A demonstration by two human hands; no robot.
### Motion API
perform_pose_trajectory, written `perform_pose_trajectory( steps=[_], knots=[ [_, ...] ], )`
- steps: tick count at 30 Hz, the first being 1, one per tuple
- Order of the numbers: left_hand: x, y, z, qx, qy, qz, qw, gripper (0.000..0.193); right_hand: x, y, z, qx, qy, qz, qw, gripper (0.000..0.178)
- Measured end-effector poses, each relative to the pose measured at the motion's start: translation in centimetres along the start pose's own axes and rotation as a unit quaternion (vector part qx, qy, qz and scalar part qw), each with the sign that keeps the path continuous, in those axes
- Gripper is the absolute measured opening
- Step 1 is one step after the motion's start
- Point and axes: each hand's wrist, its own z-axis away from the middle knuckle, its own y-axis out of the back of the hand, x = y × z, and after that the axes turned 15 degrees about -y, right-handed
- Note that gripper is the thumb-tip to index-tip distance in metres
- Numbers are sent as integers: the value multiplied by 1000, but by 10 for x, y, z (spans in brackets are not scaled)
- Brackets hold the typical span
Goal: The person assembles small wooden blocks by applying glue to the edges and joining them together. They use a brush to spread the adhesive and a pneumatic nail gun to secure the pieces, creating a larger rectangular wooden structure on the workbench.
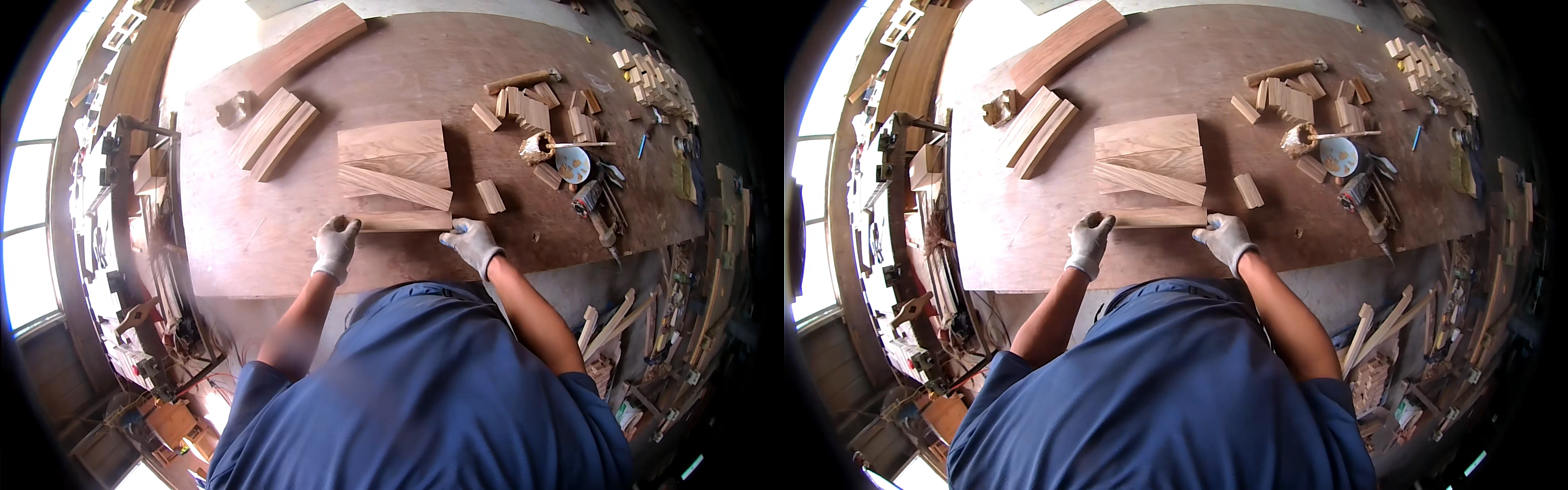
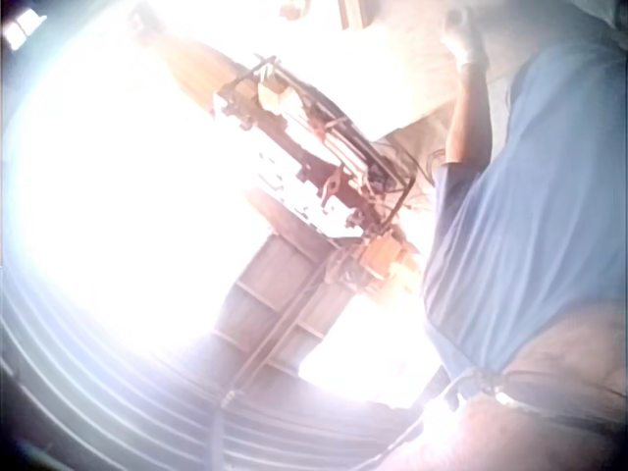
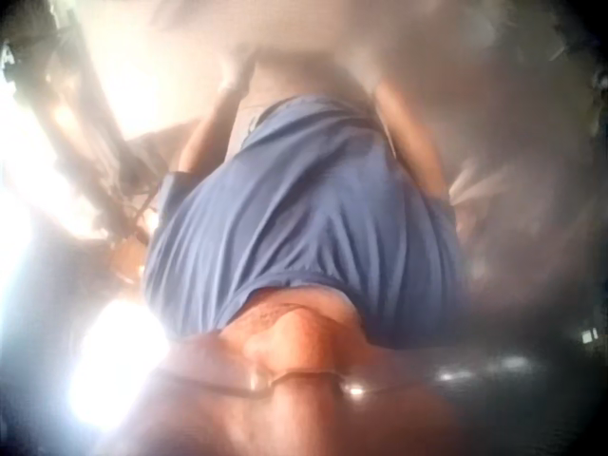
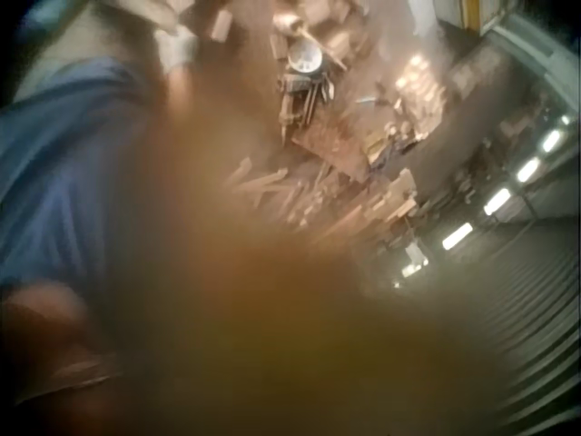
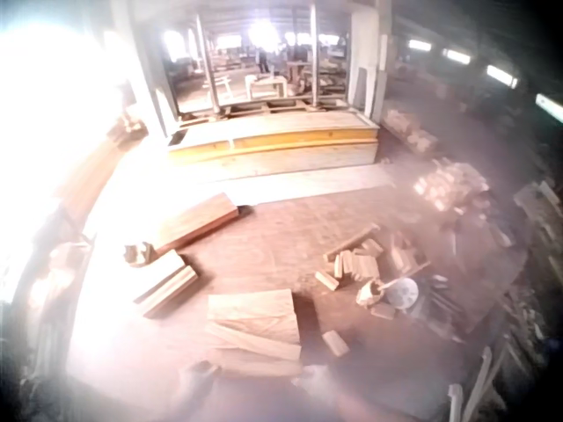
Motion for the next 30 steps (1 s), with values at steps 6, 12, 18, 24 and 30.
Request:
perform_pose_trajectory(
  steps=[6,12,18,24,30],
  knots=[
    [12,2,-9,32,-68,10,997,43,1,-1,-9,16,19,-28,999,36],
    [18,-1,-47,68,-154,-73,983,32,-25,13,-1,32,35,-53,997,31],
    [40,-3,-68,71,-149,-34,986,31,-36,10,-11,56,57,-52,995,39],
    [18,-3,-94,52,-135,71,987,49,-54,9,-11,47,68,-88,993,47],
    [53,-3,-74,117,-179,-195,957,67,-6,2,-30,97,62,-106,988,49]
  ],
)
